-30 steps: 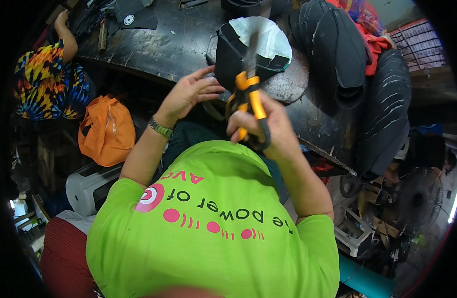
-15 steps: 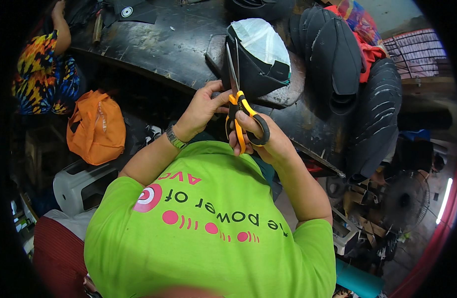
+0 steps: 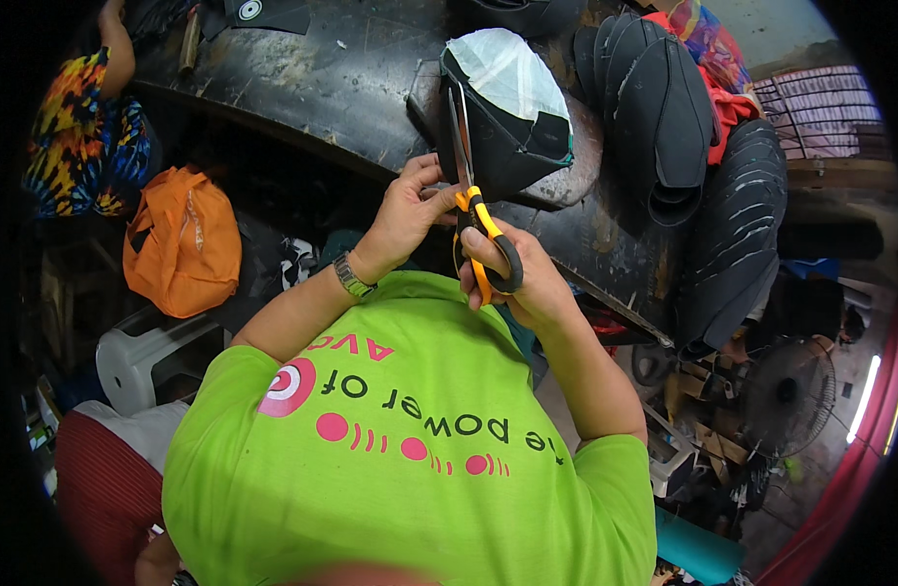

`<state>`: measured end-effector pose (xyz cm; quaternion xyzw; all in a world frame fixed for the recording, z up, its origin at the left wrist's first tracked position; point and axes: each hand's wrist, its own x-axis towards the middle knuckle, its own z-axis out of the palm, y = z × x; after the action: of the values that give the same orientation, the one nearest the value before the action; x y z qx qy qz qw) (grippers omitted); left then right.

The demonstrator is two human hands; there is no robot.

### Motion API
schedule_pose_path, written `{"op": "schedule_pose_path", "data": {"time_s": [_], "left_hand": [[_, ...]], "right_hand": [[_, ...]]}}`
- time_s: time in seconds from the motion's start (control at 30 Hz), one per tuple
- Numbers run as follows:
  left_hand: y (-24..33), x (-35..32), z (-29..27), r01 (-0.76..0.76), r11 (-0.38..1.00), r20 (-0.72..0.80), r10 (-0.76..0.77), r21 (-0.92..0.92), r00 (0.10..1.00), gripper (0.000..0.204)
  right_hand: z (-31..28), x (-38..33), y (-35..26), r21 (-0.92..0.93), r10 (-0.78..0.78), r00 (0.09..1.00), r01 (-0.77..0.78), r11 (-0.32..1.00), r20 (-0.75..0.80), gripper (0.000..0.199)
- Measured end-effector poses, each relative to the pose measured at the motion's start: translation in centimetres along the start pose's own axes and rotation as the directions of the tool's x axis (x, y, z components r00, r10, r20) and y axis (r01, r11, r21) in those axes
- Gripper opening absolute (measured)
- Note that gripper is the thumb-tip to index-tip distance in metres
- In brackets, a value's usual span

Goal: The person uses scissors to cut a black shoe cover and a white foam insert. They trim the foam to fit inside the cover, then cut the cover's edges to shape it. The person repeatedly adjusts and trims both pieces to achieve a snug fit.

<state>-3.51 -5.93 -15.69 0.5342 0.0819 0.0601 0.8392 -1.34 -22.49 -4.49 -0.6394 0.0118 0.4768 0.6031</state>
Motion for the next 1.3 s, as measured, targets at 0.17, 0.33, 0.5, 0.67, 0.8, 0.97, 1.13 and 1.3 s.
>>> {"op": "schedule_pose_path", "data": {"time_s": [0.17, 0.33, 0.5, 0.67, 0.8, 0.97, 1.13, 1.3], "left_hand": [[0.0, -0.1, -0.1, -0.011, 1.000, -0.009, 0.011, 0.026, 1.000, 0.039], [-0.2, -0.3, 0.0, -0.029, 0.999, -0.005, 0.030, 0.023, 1.000, 0.029], [-0.3, -0.3, 0.4, -0.095, 0.991, -0.011, 0.096, 0.096, 0.995, 0.018], [0.2, -0.3, 0.2, -0.115, 0.979, -0.022, 0.120, 0.168, 0.992, 0.016], [0.4, -0.4, 0.1, -0.146, 0.973, -0.013, 0.150, 0.179, 0.989, 0.014], [-0.1, -0.4, 0.1, -0.132, 0.980, -0.001, 0.134, 0.148, 0.991, 0.015], [-0.5, -0.6, 0.2, -0.118, 0.982, -0.018, 0.122, 0.151, 0.992, 0.016], [-0.4, -0.9, 0.5, -0.092, 0.976, -0.044, 0.102, 0.199, 0.994, 0.019]], "right_hand": [[0.4, 0.5, -0.1, 0.018, -0.083, 0.996, 0.084, 0.996, -0.030, 0.031], [0.6, 0.5, 0.1, 0.040, -0.045, 0.998, 0.044, 0.998, 0.040, 0.038], [1.2, 1.1, 0.2, -0.009, 0.031, 0.994, -0.030, 1.000, 0.106, 0.049], [1.5, 1.7, -0.3, -0.033, 0.019, 0.996, -0.016, 0.999, 0.084, 0.048], [1.5, 2.1, -0.5, -0.054, 0.042, 0.995, -0.038, 0.998, 0.087, 0.047], [1.4, 1.8, -0.3, -0.067, 0.055, 0.996, -0.050, 0.997, 0.069, 0.045], [1.6, 1.3, -0.1, -0.099, -0.025, 0.998, 0.030, 0.995, 0.052, 0.046], [1.4, 0.9, -0.3, -0.118, -0.002, 0.999, 0.007, 0.993, 0.037, 0.047]]}}
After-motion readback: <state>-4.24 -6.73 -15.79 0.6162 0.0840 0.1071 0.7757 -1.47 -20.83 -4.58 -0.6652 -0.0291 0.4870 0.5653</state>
